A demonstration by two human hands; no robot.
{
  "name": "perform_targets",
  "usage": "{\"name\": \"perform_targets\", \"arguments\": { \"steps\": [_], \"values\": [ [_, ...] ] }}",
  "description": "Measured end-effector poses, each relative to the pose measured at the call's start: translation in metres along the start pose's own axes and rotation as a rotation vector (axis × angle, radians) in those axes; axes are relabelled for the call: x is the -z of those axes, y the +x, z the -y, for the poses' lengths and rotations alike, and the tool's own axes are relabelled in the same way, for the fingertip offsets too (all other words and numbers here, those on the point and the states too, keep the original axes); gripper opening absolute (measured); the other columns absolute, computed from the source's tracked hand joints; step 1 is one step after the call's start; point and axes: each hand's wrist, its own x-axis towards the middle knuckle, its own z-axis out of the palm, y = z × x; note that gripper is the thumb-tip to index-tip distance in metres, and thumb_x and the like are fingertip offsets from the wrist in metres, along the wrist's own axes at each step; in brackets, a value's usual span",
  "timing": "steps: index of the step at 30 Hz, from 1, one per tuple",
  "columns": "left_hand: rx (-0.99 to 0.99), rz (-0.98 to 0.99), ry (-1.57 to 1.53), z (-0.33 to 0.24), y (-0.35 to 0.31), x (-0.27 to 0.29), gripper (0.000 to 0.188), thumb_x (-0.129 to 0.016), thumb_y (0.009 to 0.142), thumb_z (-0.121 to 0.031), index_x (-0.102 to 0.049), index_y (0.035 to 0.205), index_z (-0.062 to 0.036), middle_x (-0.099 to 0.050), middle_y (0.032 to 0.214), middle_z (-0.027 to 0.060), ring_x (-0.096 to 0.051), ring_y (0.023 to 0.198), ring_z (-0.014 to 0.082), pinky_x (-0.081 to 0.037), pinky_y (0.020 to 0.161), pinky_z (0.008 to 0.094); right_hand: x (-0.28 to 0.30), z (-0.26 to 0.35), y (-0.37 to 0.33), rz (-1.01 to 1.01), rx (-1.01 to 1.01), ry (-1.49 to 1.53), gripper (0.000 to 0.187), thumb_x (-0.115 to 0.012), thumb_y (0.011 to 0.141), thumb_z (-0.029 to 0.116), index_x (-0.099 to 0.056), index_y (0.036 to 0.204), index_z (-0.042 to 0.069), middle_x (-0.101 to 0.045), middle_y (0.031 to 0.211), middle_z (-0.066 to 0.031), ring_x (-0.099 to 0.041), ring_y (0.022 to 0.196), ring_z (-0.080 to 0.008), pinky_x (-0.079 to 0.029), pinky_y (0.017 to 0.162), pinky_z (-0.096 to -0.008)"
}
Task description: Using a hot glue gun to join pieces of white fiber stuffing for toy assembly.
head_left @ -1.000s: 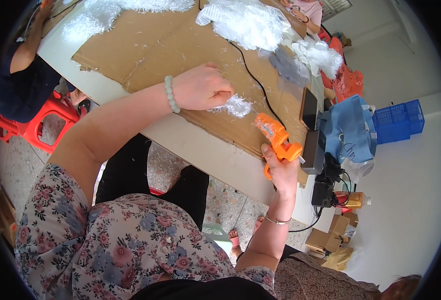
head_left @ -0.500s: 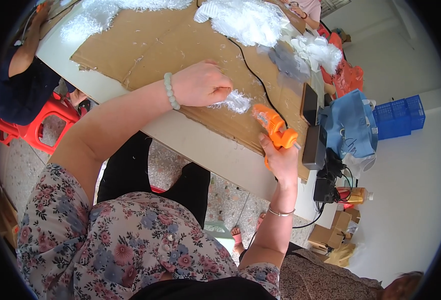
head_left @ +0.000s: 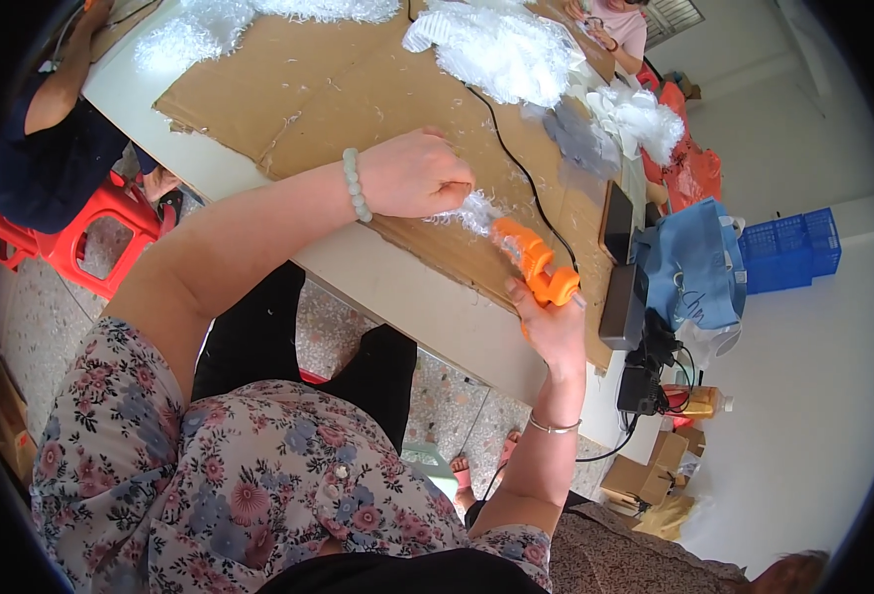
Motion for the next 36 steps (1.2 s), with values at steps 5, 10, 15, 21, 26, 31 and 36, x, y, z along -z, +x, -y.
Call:
{"name": "perform_targets", "arguments": {
  "steps": [5,10,15,21,26,31,36],
  "values": [
    [0.04,0.024,-0.055,0.001,0.001,0.002,0.015,-0.05,0.081,-0.014,-0.058,0.071,-0.0075,-0.056,0.062,0.0091,-0.054,0.061,0.0298,-0.041,0.085,0.0403,0.009,0.02,-0.006,0.035,-0.001,0.152,0.024,-0.068,0.08,0.012,-0.06,0.098,-0.001,-0.056,0.075,0.0031,-0.048,0.066,-0.0038,-0.041,0.057,-0.0202],
    [-0.042,-0.114,-0.056,0.004,0.003,-0.003,0.013,-0.053,0.076,-0.014,-0.059,0.066,-0.0066,-0.056,0.059,0.0109,-0.054,0.057,0.0319,-0.044,0.06,0.0399,0.009,0.01,0.005,0.048,0.029,-0.108,0.024,-0.068,0.08,0.011,-0.06,0.1,0.0,-0.057,0.077,0.0028,-0.049,0.068,-0.0046,-0.041,0.059,-0.0205],
    [-0.021,-0.11,-0.148,0.002,0.004,0.004,0.011,-0.052,0.077,-0.014,-0.06,0.072,-0.0078,-0.056,0.06,0.0106,-0.055,0.059,0.031,-0.044,0.059,0.0401,0.021,0.017,0.006,0.051,0.018,0.352,0.027,-0.071,0.078,0.014,-0.059,0.099,0.002,-0.06,0.082,-0.0001,-0.054,0.073,-0.007,-0.044,0.062,-0.022],
    [0.062,-0.125,-0.254,0.007,0.004,0.006,0.01,-0.057,0.079,-0.01,-0.059,0.088,-0.0076,-0.06,0.082,0.0072,-0.057,0.073,0.0248,-0.044,0.063,0.035,0.021,0.014,0.034,-0.218,0.158,0.688,0.02,-0.063,0.083,0.015,-0.057,0.098,0.002,-0.061,0.083,-0.0056,-0.06,0.081,-0.0153,-0.045,0.077,-0.0286],
    [0.201,-0.074,-0.092,-0.008,0.005,0.01,0.026,-0.07,0.071,-0.022,-0.059,0.091,-0.0096,-0.059,0.097,0.0065,-0.056,0.082,0.0266,-0.044,0.067,0.0349,0.003,-0.008,0.057,-0.321,0.062,0.853,0.021,-0.062,0.084,0.016,-0.057,0.1,0.003,-0.063,0.087,-0.0072,-0.058,0.078,-0.0129,-0.044,0.072,-0.0256],
    [0.099,-0.062,0.07,-0.006,0.004,0.004,0.032,-0.073,0.068,-0.026,-0.059,0.093,-0.0109,-0.059,0.1,0.0066,-0.056,0.087,0.0284,-0.044,0.075,0.0362,-0.005,-0.014,0.06,-0.286,0.022,0.869,0.022,-0.062,0.084,0.015,-0.057,0.102,0.004,-0.063,0.087,-0.0064,-0.057,0.076,-0.0118,-0.044,0.068,-0.0244],
    [0.13,0.088,0.147,-0.007,0.016,-0.001,0.035,-0.074,0.067,-0.026,-0.059,0.095,-0.011,-0.06,0.098,0.006,-0.055,0.089,0.0274,-0.043,0.08,0.0369,-0.009,-0.016,0.063,-0.27,-0.017,0.845,0.023,-0.064,0.083,0.014,-0.058,0.103,0.003,-0.062,0.088,-0.0038,-0.055,0.079,-0.0099,-0.043,0.072,-0.0242]
  ]
}}
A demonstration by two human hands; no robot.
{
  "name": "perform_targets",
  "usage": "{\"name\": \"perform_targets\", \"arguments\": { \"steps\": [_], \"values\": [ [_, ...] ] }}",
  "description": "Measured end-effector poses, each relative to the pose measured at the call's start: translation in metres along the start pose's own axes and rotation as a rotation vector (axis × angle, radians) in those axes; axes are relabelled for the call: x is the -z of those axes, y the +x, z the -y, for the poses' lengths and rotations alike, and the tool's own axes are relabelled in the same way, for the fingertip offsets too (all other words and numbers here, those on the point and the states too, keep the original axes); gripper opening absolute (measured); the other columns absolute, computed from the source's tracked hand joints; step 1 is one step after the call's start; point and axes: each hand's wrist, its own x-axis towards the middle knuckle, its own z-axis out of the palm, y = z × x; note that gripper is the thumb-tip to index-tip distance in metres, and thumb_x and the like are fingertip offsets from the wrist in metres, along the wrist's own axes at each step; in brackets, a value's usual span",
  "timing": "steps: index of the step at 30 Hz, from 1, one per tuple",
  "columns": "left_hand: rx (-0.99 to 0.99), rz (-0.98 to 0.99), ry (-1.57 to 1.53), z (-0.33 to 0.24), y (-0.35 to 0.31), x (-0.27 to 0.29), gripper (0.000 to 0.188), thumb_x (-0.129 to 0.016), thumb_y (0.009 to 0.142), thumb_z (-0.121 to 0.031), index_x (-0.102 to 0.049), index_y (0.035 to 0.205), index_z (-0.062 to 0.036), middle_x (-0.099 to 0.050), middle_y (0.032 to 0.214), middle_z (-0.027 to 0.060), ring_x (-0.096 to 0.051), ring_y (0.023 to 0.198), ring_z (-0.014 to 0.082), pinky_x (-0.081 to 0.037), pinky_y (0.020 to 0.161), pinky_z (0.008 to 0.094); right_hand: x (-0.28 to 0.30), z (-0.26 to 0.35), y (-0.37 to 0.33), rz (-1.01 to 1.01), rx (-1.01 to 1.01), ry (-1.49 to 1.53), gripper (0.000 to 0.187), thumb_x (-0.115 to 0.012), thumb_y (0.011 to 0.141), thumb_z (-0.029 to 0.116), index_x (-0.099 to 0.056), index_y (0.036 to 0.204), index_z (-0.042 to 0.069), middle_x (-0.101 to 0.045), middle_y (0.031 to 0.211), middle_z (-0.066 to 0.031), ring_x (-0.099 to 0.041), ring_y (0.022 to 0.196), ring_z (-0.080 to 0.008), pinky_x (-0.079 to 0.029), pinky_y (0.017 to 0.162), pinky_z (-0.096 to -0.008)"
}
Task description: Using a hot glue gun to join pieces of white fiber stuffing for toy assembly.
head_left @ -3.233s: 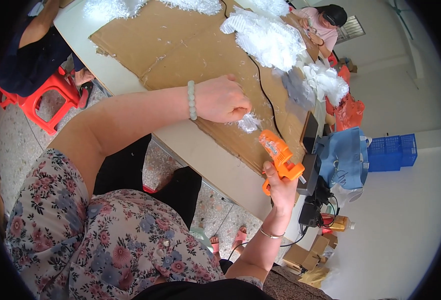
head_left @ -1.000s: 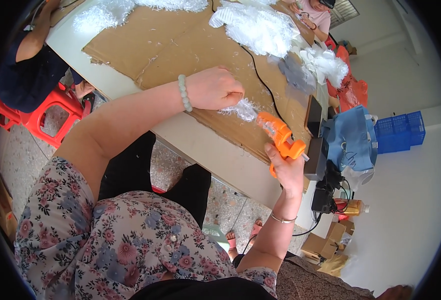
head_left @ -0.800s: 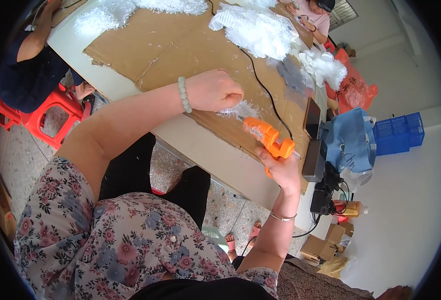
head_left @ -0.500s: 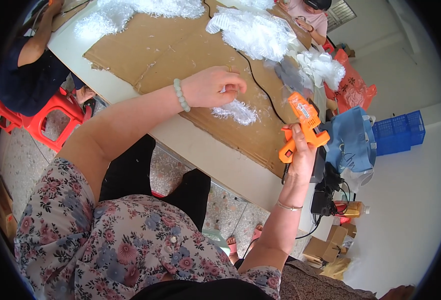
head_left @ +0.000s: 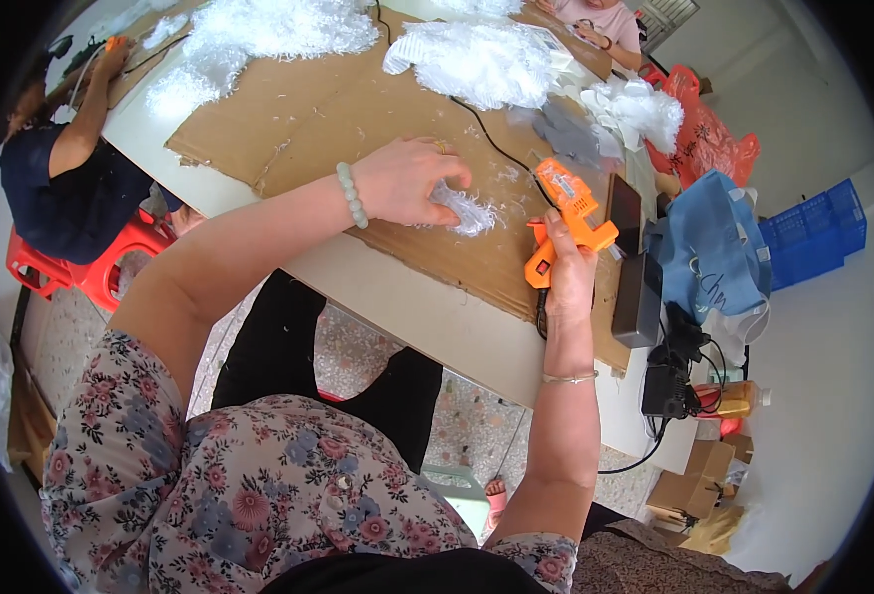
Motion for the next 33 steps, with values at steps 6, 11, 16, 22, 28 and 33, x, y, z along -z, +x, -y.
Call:
{"name": "perform_targets", "arguments": {
  "steps": [6,11,16,22,28,33],
  "values": [
    [0.037,0.098,-0.013,0.003,0.008,-0.01,0.03,-0.073,0.068,-0.022,-0.059,0.092,-0.0105,-0.062,0.09,0.005,-0.056,0.088,0.0257,-0.043,0.079,0.0365,-0.008,0.0,-0.001,-0.001,0.018,-0.008,0.022,-0.063,0.084,0.015,-0.059,0.102,0.004,-0.062,0.089,-0.0029,-0.055,0.08,-0.0092,-0.042,0.072,-0.0238],
    [0.049,0.089,0.041,0.003,0.01,-0.015,0.017,-0.067,0.073,-0.014,-0.061,0.088,-0.0112,-0.063,0.082,0.0043,-0.058,0.081,0.0247,-0.045,0.076,0.0365,-0.006,0.0,-0.001,0.008,0.017,0.022,0.024,-0.064,0.083,0.016,-0.059,0.104,0.004,-0.062,0.089,-0.0014,-0.054,0.08,-0.0086,-0.042,0.073,-0.0237],
    [0.042,0.063,0.037,0.014,0.016,-0.012,0.01,-0.056,0.08,-0.012,-0.062,0.088,-0.0093,-0.065,0.081,0.0085,-0.06,0.077,0.0279,-0.047,0.072,0.0379,-0.009,0.002,-0.002,-0.007,-0.007,0.024,0.022,-0.064,0.082,0.01,-0.059,0.102,0.003,-0.061,0.088,-0.0017,-0.055,0.079,-0.0087,-0.044,0.07,-0.0247],
    [0.201,-0.028,-0.114,0.008,0.03,0.0,0.019,-0.055,0.083,-0.024,-0.063,0.09,-0.008,-0.065,0.083,0.0116,-0.061,0.078,0.0296,-0.048,0.072,0.0373,-0.008,-0.004,0.002,0.01,0.01,0.086,0.022,-0.065,0.081,0.01,-0.059,0.102,0.004,-0.061,0.088,-0.0011,-0.055,0.078,-0.009,-0.044,0.069,-0.0254],
    [0.102,0.063,0.181,0.004,0.026,-0.016,0.025,-0.062,0.079,-0.032,-0.064,0.089,-0.0085,-0.065,0.079,0.009,-0.062,0.075,0.0264,-0.048,0.068,0.0357,-0.013,-0.006,0.004,-0.011,0.062,0.095,0.021,-0.064,0.082,0.012,-0.059,0.101,0.005,-0.061,0.084,-0.0005,-0.053,0.072,-0.0062,-0.041,0.055,-0.0218],
    [0.253,0.227,0.152,0.004,0.035,-0.008,0.02,-0.061,0.077,-0.028,-0.067,0.086,-0.0112,-0.066,0.079,0.0069,-0.063,0.079,0.0243,-0.049,0.07,0.0345,-0.016,-0.002,0.001,-0.015,0.024,0.028,0.021,-0.063,0.082,0.014,-0.059,0.101,0.005,-0.061,0.081,-0.0002,-0.052,0.069,-0.005,-0.039,0.049,-0.0208]
  ]
}}
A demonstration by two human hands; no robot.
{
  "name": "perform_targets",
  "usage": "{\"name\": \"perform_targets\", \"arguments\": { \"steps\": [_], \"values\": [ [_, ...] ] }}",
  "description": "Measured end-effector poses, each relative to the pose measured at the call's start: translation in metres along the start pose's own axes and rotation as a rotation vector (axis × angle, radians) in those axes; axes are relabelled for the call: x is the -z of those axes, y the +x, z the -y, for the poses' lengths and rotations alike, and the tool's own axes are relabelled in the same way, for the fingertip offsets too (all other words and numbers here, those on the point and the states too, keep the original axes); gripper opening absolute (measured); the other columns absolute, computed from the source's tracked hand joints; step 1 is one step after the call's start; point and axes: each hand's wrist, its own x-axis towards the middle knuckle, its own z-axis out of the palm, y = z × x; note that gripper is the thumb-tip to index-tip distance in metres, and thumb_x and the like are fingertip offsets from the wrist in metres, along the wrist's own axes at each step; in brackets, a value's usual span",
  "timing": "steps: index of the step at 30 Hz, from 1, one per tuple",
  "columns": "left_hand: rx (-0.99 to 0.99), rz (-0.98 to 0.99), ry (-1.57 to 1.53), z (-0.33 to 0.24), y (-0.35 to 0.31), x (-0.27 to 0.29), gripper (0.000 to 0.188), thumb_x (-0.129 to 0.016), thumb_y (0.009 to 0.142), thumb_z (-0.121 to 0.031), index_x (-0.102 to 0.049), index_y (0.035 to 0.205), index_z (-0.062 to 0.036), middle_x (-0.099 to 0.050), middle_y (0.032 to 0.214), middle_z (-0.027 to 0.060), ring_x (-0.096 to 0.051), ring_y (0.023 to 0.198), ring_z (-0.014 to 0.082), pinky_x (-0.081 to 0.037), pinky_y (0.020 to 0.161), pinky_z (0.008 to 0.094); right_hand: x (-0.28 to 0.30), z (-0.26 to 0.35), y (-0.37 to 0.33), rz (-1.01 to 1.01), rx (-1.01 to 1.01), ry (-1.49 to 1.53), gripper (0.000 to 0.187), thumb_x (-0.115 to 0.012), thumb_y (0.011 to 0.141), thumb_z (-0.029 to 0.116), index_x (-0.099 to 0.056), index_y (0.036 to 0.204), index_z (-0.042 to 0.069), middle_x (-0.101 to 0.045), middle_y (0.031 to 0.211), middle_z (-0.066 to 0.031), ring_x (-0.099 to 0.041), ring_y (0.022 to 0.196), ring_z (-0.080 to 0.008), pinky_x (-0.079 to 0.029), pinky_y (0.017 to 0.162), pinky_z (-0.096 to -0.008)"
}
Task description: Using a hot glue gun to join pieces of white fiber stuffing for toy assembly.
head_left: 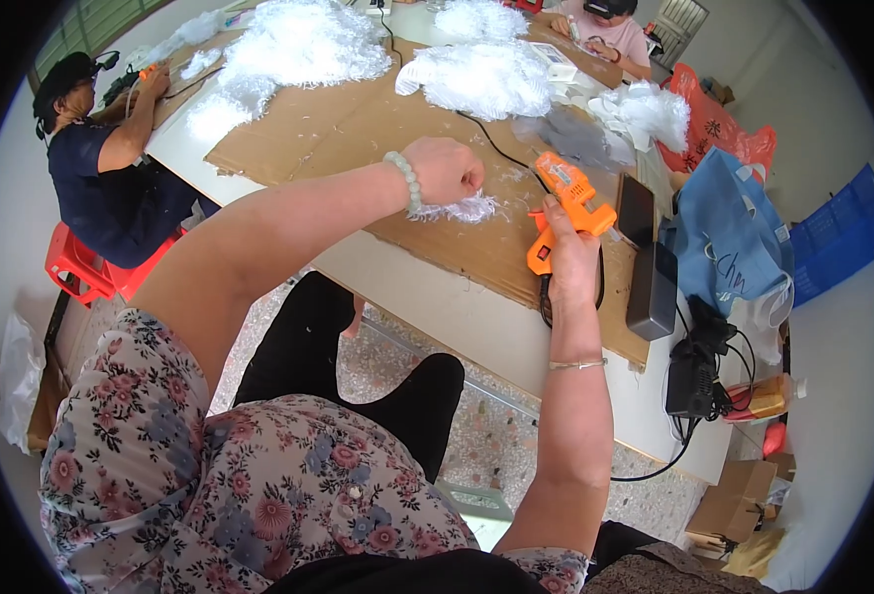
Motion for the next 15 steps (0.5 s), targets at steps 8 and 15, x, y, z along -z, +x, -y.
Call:
{"name": "perform_targets", "arguments": {
  "steps": [8,15],
  "values": [
    [0.03,-0.049,-0.078,0.006,0.01,0.014,0.023,-0.066,0.072,-0.029,-0.067,0.081,-0.0073,-0.066,0.076,0.0096,-0.062,0.071,0.0264,-0.048,0.064,0.0358,0.001,0.002,0.0,0.019,-0.034,0.016,0.025,-0.065,0.082,0.015,-0.059,0.104,0.005,-0.06,0.092,-0.0004,-0.054,0.081,-0.0078,-0.042,0.072,-0.0236],
    [-0.046,0.035,-0.025,-0.007,0.007,0.006,0.023,-0.07,0.067,-0.029,-0.067,0.072,-0.0075,-0.065,0.071,0.0105,-0.062,0.068,0.0265,-0.048,0.063,0.0358,-0.005,0.007,-0.005,-0.008,-0.018,0.004,0.027,-0.065,0.083,0.015,-0.058,0.106,0.004,-0.06,0.093,-0.0003,-0.054,0.084,-0.0087,-0.042,0.075,-0.024]
  ]
}}
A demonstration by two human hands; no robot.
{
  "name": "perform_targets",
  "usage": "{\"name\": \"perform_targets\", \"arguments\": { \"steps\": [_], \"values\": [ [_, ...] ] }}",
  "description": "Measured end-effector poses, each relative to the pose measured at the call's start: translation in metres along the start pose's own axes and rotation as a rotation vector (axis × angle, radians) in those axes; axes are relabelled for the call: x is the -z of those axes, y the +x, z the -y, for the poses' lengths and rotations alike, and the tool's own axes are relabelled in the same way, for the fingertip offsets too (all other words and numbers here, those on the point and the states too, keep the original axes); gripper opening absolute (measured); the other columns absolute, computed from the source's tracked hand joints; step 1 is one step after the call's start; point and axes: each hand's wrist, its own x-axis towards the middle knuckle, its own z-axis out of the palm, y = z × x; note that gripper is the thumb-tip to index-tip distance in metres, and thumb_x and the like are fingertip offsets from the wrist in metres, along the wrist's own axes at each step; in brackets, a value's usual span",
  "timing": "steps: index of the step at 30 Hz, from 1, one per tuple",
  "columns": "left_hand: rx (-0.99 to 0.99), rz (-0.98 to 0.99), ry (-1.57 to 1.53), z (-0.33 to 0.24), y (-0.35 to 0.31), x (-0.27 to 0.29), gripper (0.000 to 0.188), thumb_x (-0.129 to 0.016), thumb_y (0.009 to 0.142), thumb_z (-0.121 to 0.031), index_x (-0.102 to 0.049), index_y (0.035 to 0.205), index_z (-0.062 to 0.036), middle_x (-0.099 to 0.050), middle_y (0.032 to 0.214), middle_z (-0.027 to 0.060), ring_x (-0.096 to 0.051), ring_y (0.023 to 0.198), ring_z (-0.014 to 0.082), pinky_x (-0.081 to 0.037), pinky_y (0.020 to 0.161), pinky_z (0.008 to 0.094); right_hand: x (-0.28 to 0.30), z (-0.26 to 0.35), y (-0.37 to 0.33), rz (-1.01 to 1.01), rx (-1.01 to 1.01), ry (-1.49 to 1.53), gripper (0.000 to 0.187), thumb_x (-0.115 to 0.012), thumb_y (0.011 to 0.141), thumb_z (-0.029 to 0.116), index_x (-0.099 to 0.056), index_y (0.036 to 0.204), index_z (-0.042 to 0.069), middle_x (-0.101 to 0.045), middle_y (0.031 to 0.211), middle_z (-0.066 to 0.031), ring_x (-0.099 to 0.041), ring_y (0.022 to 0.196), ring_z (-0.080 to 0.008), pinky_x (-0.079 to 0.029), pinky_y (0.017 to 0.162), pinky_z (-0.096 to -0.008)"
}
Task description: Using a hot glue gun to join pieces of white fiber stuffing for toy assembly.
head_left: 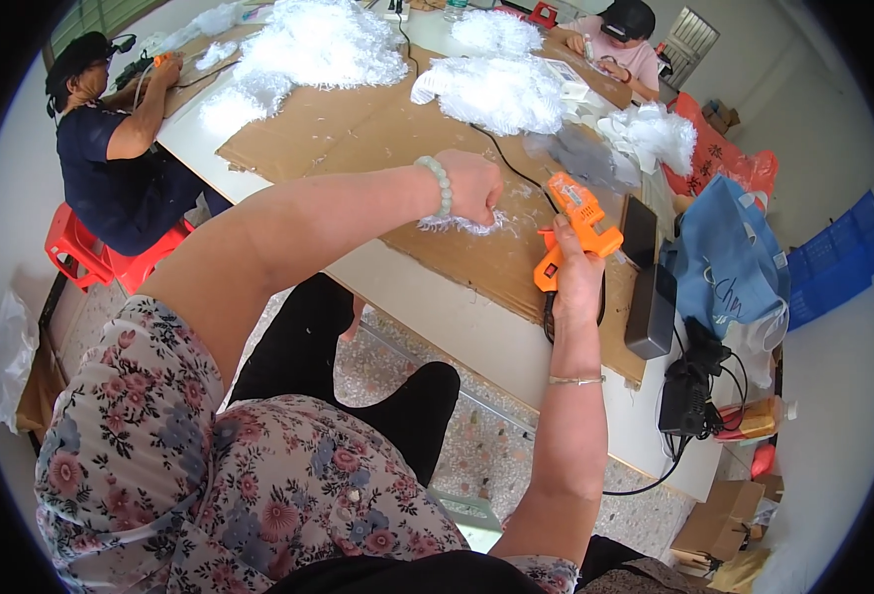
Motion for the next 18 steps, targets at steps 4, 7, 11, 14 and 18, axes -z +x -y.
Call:
{"name": "perform_targets", "arguments": {
  "steps": [4,7,11,14,18],
  "values": [
    [0.012,0.043,-0.089,0.015,0.002,0.001,0.015,-0.064,0.069,-0.019,-0.067,0.074,-0.0055,-0.066,0.071,0.0105,-0.063,0.069,0.0228,-0.049,0.063,0.0322,-0.003,-0.005,0.002,0.014,0.037,0.03,0.027,-0.064,0.083,0.014,-0.057,0.107,0.004,-0.06,0.093,-0.001,-0.055,0.084,-0.0099,-0.043,0.076,-0.0244],
    [0.095,0.068,-0.367,0.029,0.003,0.016,0.015,-0.061,0.072,-0.013,-0.068,0.08,-0.004,-0.066,0.073,0.0078,-0.063,0.069,0.0173,-0.049,0.064,0.0284,-0.002,-0.001,0.0,0.005,-0.015,0.001,0.026,-0.063,0.083,0.013,-0.057,0.106,0.004,-0.06,0.093,-0.0025,-0.056,0.083,-0.0114,-0.043,0.076,-0.0247],
    [0.164,-0.166,-0.486,0.056,0.004,0.039,0.018,-0.062,0.074,-0.012,-0.067,0.088,-0.0023,-0.065,0.076,0.0041,-0.06,0.073,0.0112,-0.048,0.066,0.0254,-0.002,0.0,-0.001,-0.009,0.013,-0.021,0.026,-0.062,0.084,0.014,-0.056,0.107,0.004,-0.061,0.089,-0.0048,-0.058,0.082,-0.0127,-0.043,0.076,-0.0249],
    [0.202,-0.062,-0.224,0.063,-0.008,0.046,0.027,-0.068,0.071,-0.023,-0.067,0.089,-0.0035,-0.066,0.08,0.0063,-0.062,0.075,0.0158,-0.049,0.069,0.0276,-0.001,-0.002,0.0,-0.001,0.023,-0.013,0.027,-0.062,0.084,0.015,-0.056,0.107,0.003,-0.061,0.088,-0.0049,-0.057,0.082,-0.0122,-0.043,0.076,-0.025],
    [0.234,0.1,0.033,0.06,-0.019,0.038,0.038,-0.07,0.065,-0.037,-0.068,0.086,-0.0054,-0.067,0.083,0.0081,-0.063,0.077,0.0234,-0.049,0.07,0.0333,0.001,-0.008,0.003,0.005,0.049,-0.004,0.027,-0.063,0.084,0.016,-0.056,0.108,0.004,-0.061,0.089,-0.0049,-0.057,0.081,-0.0118,-0.043,0.075,-0.0248]
  ]
}}
